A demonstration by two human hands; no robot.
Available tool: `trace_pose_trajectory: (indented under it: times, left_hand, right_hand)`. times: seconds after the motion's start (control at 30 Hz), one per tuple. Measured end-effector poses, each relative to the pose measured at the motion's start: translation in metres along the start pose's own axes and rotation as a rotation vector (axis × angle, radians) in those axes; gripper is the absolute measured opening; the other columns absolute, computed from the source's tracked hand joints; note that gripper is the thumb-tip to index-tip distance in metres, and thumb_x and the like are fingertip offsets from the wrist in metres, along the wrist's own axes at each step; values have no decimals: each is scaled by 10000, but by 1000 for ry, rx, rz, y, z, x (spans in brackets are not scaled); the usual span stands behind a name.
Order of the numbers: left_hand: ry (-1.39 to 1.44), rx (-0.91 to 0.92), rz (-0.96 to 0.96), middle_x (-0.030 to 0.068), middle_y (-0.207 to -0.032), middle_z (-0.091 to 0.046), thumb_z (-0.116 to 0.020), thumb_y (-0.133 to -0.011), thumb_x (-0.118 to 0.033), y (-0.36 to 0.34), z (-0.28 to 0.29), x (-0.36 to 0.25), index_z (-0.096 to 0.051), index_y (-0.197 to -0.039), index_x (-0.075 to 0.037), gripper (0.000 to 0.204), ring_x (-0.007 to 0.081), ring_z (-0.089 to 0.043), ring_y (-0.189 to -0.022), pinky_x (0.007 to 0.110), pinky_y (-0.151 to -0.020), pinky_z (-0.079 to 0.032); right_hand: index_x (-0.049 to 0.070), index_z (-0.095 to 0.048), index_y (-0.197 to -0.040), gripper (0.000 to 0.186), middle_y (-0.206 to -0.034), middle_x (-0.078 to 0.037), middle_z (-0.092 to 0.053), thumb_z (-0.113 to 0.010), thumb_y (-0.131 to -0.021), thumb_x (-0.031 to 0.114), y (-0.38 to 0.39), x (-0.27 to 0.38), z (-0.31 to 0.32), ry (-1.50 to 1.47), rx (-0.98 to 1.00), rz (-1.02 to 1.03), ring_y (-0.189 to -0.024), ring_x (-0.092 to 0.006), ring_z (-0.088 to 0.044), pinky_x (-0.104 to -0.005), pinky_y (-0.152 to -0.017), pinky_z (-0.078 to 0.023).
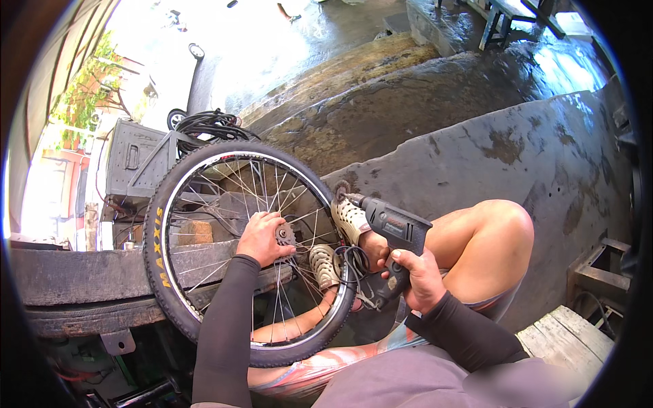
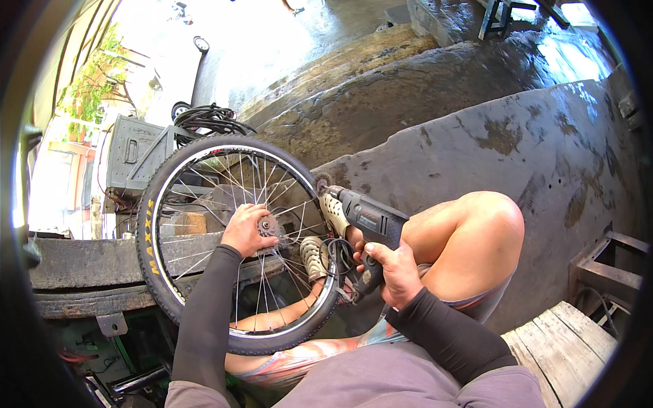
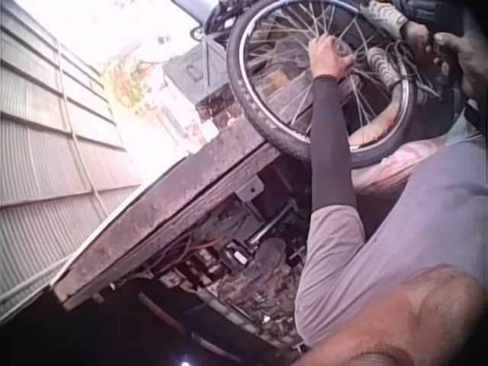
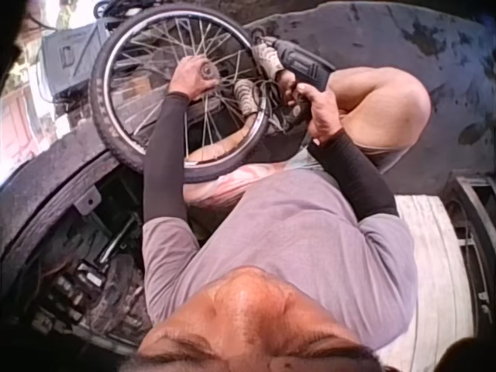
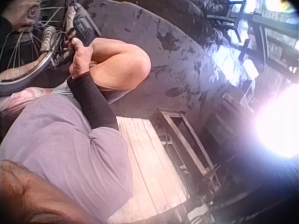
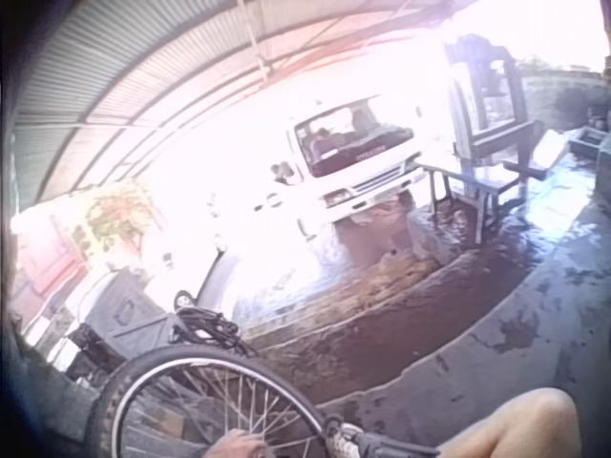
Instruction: The person uses a power drill to remove the cassette from a bicycle wheel, then manually removes the cassette and places it on the floor. The person continues to use the drill on the wheel hub and rotates the wheel to inspect it.
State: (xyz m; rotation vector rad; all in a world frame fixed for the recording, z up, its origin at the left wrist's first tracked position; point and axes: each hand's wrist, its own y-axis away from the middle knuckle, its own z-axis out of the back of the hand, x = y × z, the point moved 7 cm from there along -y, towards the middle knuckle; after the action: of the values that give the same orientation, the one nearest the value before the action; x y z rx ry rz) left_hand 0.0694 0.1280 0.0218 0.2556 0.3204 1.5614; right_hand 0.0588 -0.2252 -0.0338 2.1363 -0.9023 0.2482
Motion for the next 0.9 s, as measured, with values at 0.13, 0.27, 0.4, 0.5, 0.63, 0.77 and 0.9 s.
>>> trace_pose_trajectory:
  times: [0.13, 0.27, 0.4, 0.5, 0.63, 0.77, 0.9]
  left_hand:
    - [10, -44, -10, 140, -1530, -651, -976, -716, -435, 3, -2, 0, -728, -1352, -31, 794, 359, -526, -1462, 439, -1275, -401]
    - [29, -32, -22, 145, -1524, -659, -984, -707, -440, 0, -3, 3, -731, -1350, -28, 804, 364, -538, -1452, 441, -1267, -413]
    - [27, 38, -21, 149, -1512, -670, -991, -703, -443, -4, 0, 3, -736, -1344, -23, 808, 371, -549, -1444, 439, -1261, -422]
    - [43, 42, -24, 149, -1515, -670, -993, -702, -443, -4, 2, 3, -737, -1345, -22, 810, 373, -549, -1445, 439, -1259, -425]
    - [24, 37, 3, 152, -1514, -669, -993, -697, -434, -4, 2, 0, -741, -1336, -23, 801, 371, -548, -1447, 440, -1254, -427]
    - [-20, -32, 30, 163, -1512, -666, -988, -701, -419, 0, -2, -5, -743, -1323, -32, 773, 372, -542, -1452, 448, -1260, -413]
    - [-42, -109, 66, 171, -1520, -656, -982, -710, -410, 6, -3, -8, -738, -1322, -40, 756, 380, -534, -1455, 462, -1274, -393]
  right_hand:
    - [21, -687, -1218, 275, -1054, -85, -736, -693, -959, 113, 2, 5, -3, -4, -23, 7, -942, -220, -744, -372, -766, -620]
    - [19, -690, -1214, 264, -1052, -85, -738, -683, -963, 100, -1, -1, 1, 0, -31, -8, -940, -220, -745, -372, -765, -620]
    - [16, -695, -1209, 259, -1041, -85, -741, -681, -964, 98, -1, -1, 1, 16, -15, -4, -937, -220, -745, -373, -763, -621]
    - [28, -689, -1225, 278, -1051, -84, -744, -713, -957, 97, -3, -3, 2, 0, -11, -12, -930, -220, -740, -370, -770, -611]
    - [34, -689, -1228, 281, -1055, -80, -746, -728, -956, 94, -2, -2, 1, -19, -8, -8, -922, -217, -737, -366, -773, -604]
    - [38, -694, -1222, 270, -1055, -78, -745, -727, -959, 91, -2, -4, 2, -5, -20, -18, -917, -213, -734, -359, -772, -599]
    - [22, -700, -1201, 249, -1043, -87, -752, -703, -962, 90, -2, -5, 0, 6, -13, -22, -921, -219, -742, -365, -768, -610]
